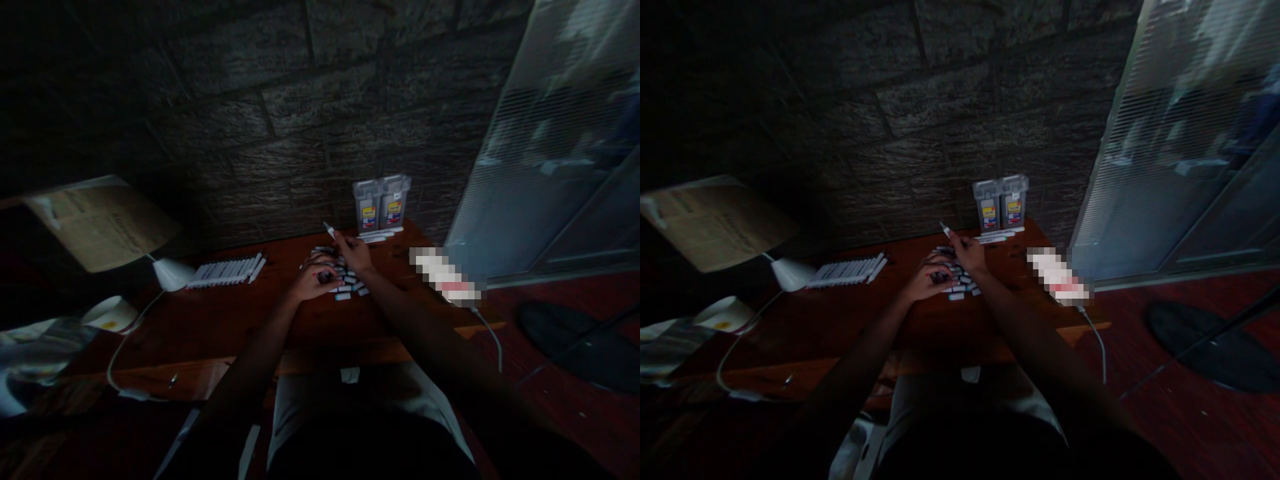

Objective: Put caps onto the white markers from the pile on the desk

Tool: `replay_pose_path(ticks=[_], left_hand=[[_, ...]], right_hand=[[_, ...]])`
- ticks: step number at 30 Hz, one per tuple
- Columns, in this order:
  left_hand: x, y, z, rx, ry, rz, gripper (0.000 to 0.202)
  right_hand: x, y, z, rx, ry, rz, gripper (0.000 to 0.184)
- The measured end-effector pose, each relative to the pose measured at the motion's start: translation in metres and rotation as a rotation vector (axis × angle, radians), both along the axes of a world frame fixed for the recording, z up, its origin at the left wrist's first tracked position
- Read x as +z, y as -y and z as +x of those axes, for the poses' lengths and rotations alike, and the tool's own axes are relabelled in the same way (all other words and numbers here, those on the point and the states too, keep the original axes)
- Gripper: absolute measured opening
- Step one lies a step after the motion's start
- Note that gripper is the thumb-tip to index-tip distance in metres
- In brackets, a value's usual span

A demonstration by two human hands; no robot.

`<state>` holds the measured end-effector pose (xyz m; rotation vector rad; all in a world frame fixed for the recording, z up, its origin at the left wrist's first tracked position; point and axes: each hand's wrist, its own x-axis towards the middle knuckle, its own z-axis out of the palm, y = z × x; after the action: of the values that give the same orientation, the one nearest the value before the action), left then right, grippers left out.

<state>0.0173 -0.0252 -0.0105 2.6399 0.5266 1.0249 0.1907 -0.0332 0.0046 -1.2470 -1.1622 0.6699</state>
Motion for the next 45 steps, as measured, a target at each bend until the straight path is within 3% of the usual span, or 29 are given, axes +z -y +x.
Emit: replay_pose_path(ticks=[8, 17, 25, 30, 33, 37, 40, 45], left_hand=[[0.001, 0.005, 0.005, -0.030, -0.052, -0.019, 0.020], [0.000, 0.006, 0.009, -0.093, 0.020, 0.013, 0.020], [-0.007, 0.001, 0.007, -0.035, -0.043, 0.002, 0.012], [-0.006, 0.001, 0.009, -0.068, 0.069, -0.073, 0.012], [-0.009, -0.003, 0.009, 0.028, 0.236, -0.232, 0.017], [-0.012, -0.012, 0.005, 0.293, 0.482, -0.334, 0.028], [-0.013, -0.021, 0.000, 0.410, 0.618, -0.363, 0.034], [-0.013, -0.027, -0.005, 0.524, 0.672, -0.447, 0.038]], right_hand=[[0.002, 0.001, 0.000, 0.010, 0.004, 0.002, 0.065], [0.000, 0.000, 0.000, 0.001, 0.000, -0.001, 0.065], [0.000, 0.001, -0.002, 0.003, -0.017, 0.018, 0.065], [0.002, 0.001, -0.003, 0.070, -0.145, -0.053, 0.075], [0.004, 0.000, -0.003, 0.146, -0.295, -0.112, 0.076], [0.006, -0.001, -0.001, 0.187, -0.447, -0.137, 0.070], [0.008, -0.001, 0.001, 0.207, -0.453, -0.143, 0.069], [0.009, 0.003, -0.001, 0.258, -0.414, -0.100, 0.072]])
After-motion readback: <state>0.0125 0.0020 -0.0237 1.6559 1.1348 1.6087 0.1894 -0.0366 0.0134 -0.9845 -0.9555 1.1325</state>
